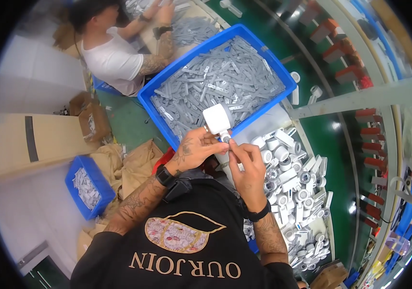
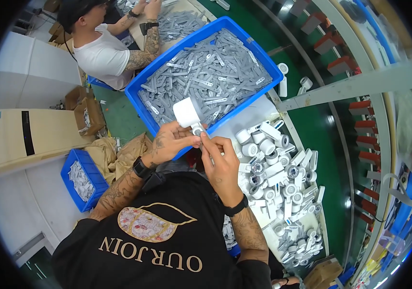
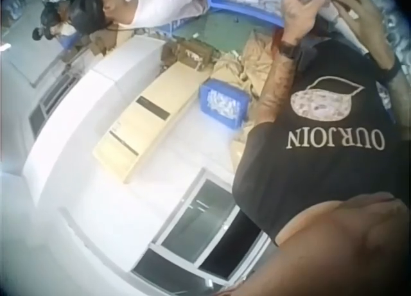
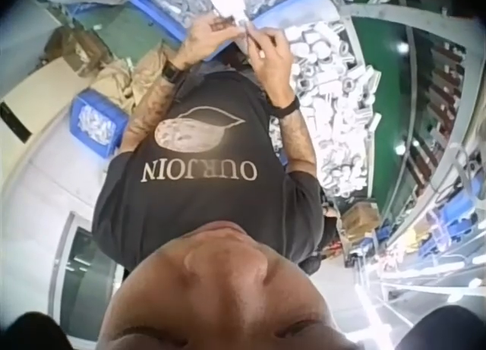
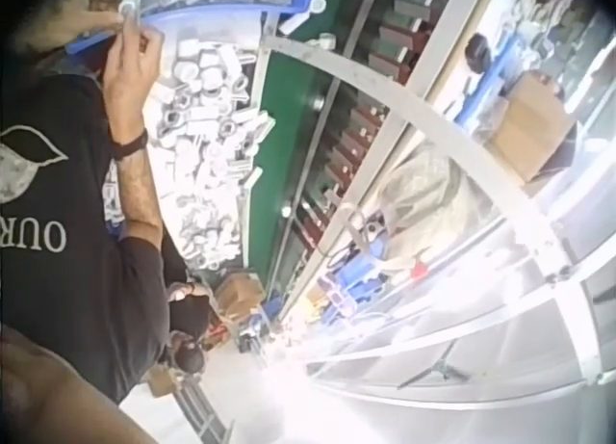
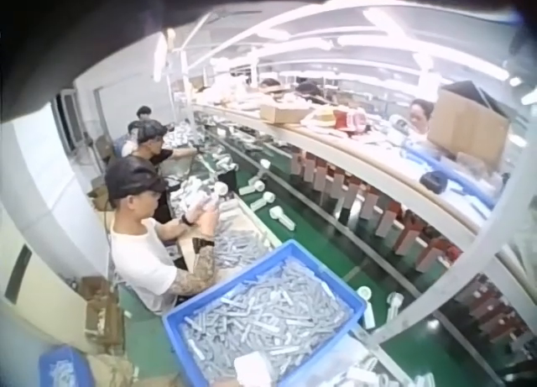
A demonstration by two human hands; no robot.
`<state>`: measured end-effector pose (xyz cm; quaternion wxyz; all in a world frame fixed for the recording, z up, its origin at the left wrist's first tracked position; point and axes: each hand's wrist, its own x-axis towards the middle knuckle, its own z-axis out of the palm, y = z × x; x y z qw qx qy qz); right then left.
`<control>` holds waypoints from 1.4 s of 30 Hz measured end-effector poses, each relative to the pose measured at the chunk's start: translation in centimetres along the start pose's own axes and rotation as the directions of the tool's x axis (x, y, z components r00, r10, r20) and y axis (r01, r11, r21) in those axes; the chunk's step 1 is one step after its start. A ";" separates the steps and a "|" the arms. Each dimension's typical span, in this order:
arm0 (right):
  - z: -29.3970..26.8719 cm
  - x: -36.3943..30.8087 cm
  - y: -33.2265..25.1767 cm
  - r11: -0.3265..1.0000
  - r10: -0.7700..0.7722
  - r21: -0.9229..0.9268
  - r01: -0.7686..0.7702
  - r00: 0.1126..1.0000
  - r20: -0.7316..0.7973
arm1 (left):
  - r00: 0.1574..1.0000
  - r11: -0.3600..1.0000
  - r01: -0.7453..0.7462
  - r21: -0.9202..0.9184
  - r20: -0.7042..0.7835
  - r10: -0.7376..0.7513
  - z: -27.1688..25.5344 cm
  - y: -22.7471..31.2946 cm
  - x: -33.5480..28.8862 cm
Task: The person gathers white handheld fans from a blue bin and places them on the table. They pick up a fan, insert a grey plastic strip into the handle by hand, and set the assembled fan down on the table.
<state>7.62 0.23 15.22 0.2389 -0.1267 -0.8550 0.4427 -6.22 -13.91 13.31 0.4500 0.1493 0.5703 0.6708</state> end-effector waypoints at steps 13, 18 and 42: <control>-3.5 -0.4 1.4 0.587 0.411 0.535 -0.608 0.793 0.450 | 0.961 0.973 0.026 0.229 0.261 -0.088 2.7 -0.1 0.1; -4.7 -2.3 4.9 0.464 0.508 0.657 -0.595 0.786 0.353 | 0.927 0.971 0.134 0.198 0.322 -0.194 5.5 0.1 3.9; -23.3 5.0 48.4 0.316 0.599 -0.350 -0.882 0.472 -0.647 | 0.580 0.755 0.579 0.307 -0.806 -0.117 -17.0 -16.2 -2.8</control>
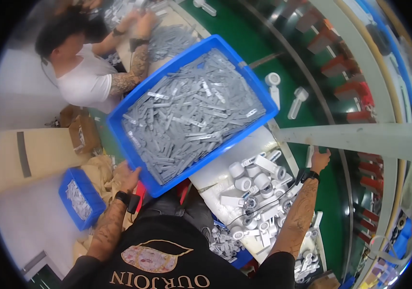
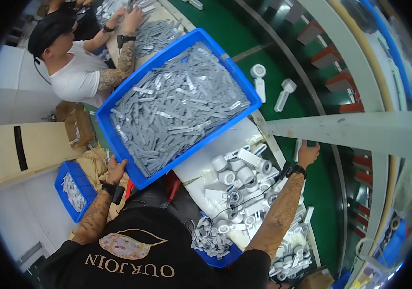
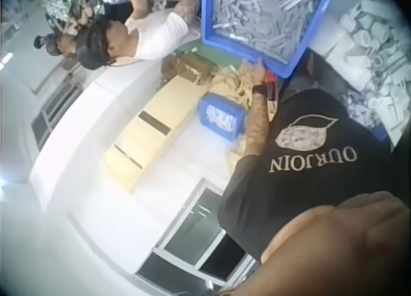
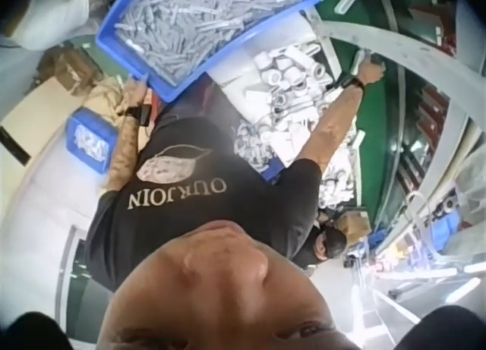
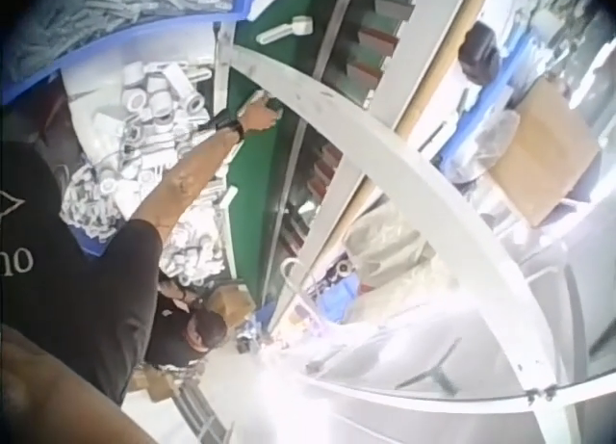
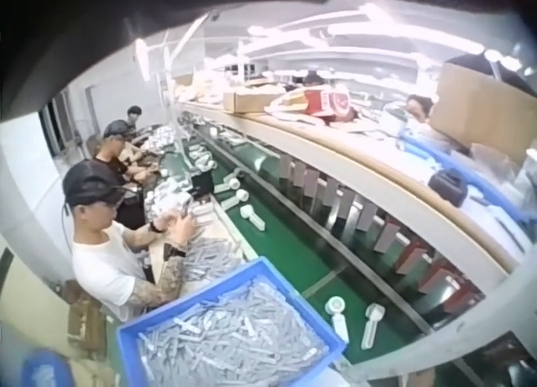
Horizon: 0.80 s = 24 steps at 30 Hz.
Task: The person gathers white handheld fans from a blue bin and places them on the table. They pick up a fan, insert a grey plastic strip into the handle by hand, and set the assembled fan down on the table.
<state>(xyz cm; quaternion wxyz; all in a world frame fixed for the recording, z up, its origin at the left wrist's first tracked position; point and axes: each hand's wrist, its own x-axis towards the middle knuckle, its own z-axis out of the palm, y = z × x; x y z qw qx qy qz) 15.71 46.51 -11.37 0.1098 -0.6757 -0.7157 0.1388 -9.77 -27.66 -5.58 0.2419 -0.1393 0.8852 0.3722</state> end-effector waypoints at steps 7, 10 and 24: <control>-7.1 -4.3 -1.6 0.909 -0.249 0.313 0.276 0.961 -0.122 | 0.975 0.971 -0.185 0.149 -0.096 0.200 -2.0 -5.6 6.2; -7.3 -12.4 -4.5 0.787 -0.322 0.538 0.303 0.945 -0.061 | 0.955 0.934 -0.205 0.292 -0.149 0.256 -2.5 -9.3 8.2; 2.5 -32.4 -24.5 0.264 -0.915 0.470 0.842 0.065 0.397 | 0.918 0.936 -0.330 0.124 -0.189 0.348 -2.0 2.3 1.4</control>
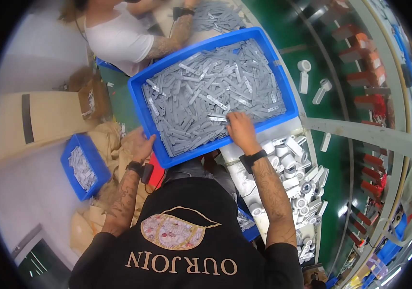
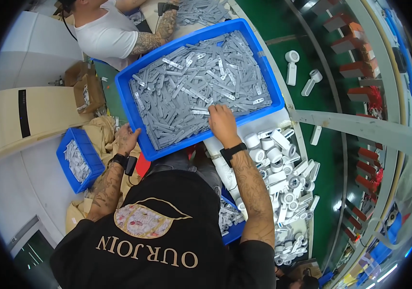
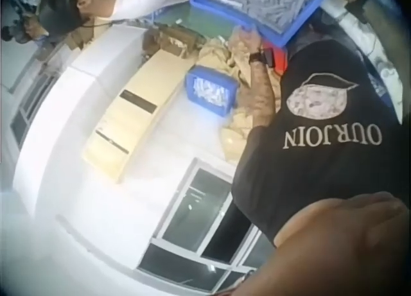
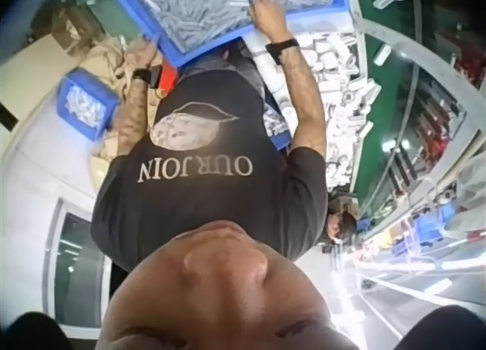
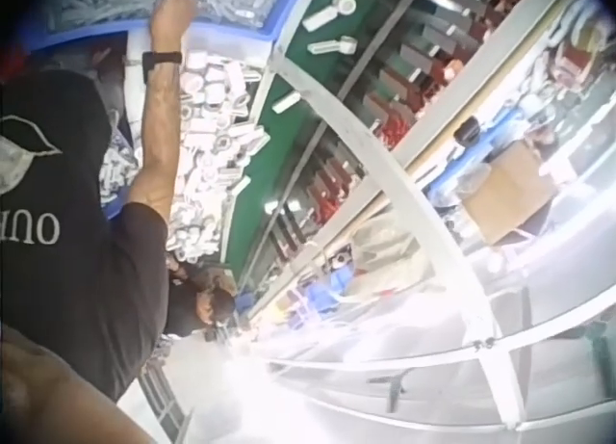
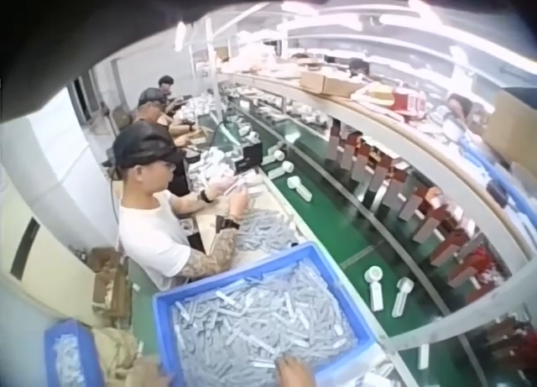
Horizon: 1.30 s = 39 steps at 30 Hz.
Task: The person gathers white handheld fans from a blue bin and places them on the table. They pick up a fan, insert a grey plastic strip into the handle by hand, and set the assembled fan down on the table.
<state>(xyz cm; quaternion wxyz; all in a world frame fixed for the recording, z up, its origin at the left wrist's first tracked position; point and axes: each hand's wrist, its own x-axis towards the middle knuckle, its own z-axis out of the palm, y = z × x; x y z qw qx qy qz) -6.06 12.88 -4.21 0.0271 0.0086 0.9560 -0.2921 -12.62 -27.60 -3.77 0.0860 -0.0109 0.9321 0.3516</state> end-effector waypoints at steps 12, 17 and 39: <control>3.5 0.9 0.4 0.996 -0.082 -0.068 0.066 0.959 -0.272 | 0.920 0.933 -0.320 0.167 -0.182 0.348 0.7 7.5 0.7; -2.1 -1.9 -0.1 0.892 0.370 0.407 -0.196 0.834 -0.409 | 0.671 0.770 -0.590 -0.245 0.382 0.636 7.4 18.1 -0.9; -11.5 -23.5 -7.1 0.390 0.892 0.920 -0.040 0.265 -0.367 | 0.046 0.793 0.424 -0.438 0.885 0.464 21.0 31.7 -7.6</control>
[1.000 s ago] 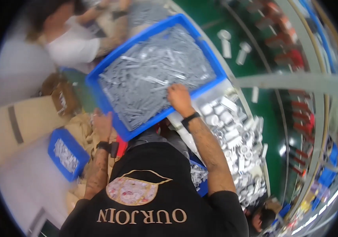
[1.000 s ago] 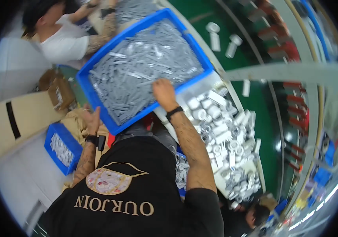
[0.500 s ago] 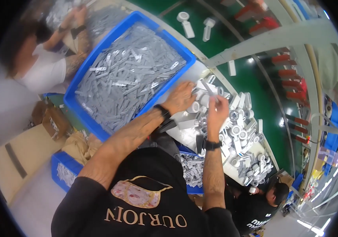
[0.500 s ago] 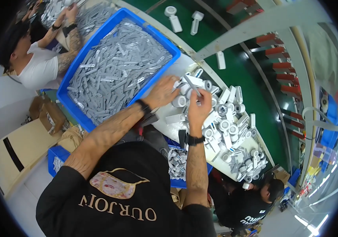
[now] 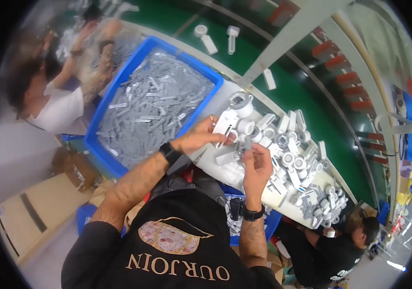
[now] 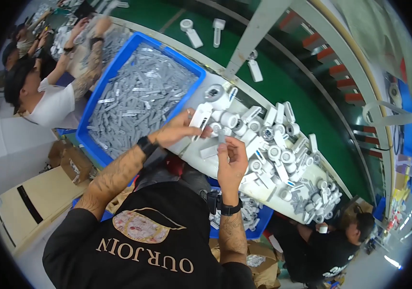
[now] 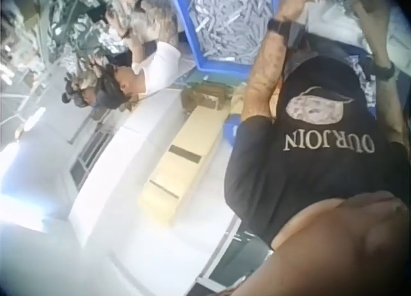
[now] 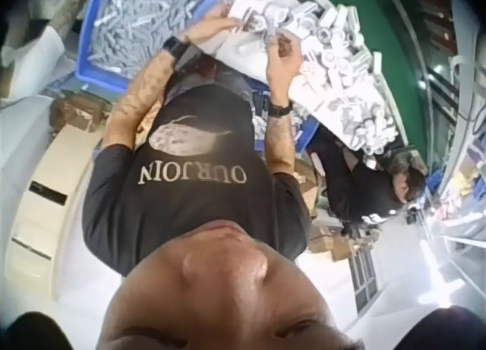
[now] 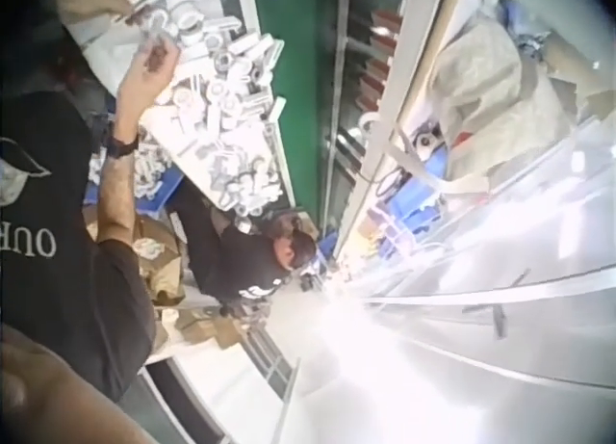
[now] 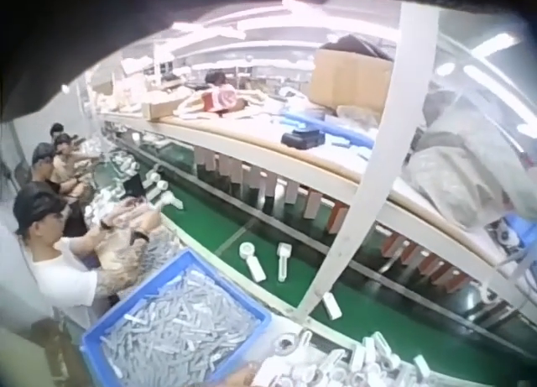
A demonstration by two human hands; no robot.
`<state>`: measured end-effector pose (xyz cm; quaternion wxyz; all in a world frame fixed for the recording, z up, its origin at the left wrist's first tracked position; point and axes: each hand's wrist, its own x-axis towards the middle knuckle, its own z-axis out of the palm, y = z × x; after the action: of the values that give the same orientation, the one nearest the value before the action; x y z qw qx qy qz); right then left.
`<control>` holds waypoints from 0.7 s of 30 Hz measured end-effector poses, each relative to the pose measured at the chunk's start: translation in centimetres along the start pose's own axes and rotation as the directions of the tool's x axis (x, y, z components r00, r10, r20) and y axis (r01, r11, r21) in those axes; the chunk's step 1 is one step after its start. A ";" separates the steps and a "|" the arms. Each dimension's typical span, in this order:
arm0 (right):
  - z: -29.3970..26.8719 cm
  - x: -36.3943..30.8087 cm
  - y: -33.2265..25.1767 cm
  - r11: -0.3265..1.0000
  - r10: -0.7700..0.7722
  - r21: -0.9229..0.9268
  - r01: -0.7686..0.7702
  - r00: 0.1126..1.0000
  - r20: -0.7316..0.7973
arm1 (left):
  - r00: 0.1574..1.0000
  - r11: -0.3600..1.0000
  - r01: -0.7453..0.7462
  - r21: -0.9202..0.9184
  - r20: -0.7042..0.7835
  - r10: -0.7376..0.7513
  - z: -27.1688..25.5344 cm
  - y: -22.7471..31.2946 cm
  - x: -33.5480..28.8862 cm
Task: The person gathers white handheld fans from a blue bin and places them on the table. They pick up a fan, insert a grey plastic strip into the handle by hand, and set the assembled fan down on the table.
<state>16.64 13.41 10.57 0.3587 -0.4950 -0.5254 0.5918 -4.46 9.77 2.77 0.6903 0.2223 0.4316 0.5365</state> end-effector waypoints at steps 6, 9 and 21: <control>4.9 -2.0 -3.2 0.999 -0.038 0.034 0.030 0.966 0.255 | 0.957 0.994 -0.106 -0.015 -0.274 0.098 0.9 5.3 -10.5; 6.3 -2.9 -4.1 0.999 -0.037 0.024 0.031 0.930 0.365 | 0.931 0.965 -0.220 -0.140 -0.327 0.165 1.0 5.4 -12.9; 10.0 -3.8 -5.6 0.938 -0.279 -0.021 0.346 0.791 0.545 | 0.799 0.853 -0.490 -0.180 -0.485 0.356 2.4 4.7 -15.6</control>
<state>7.42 8.24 16.40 0.2609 -0.2375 -0.7133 0.6056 -5.82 -2.86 13.28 0.4625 0.0826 0.4274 0.7724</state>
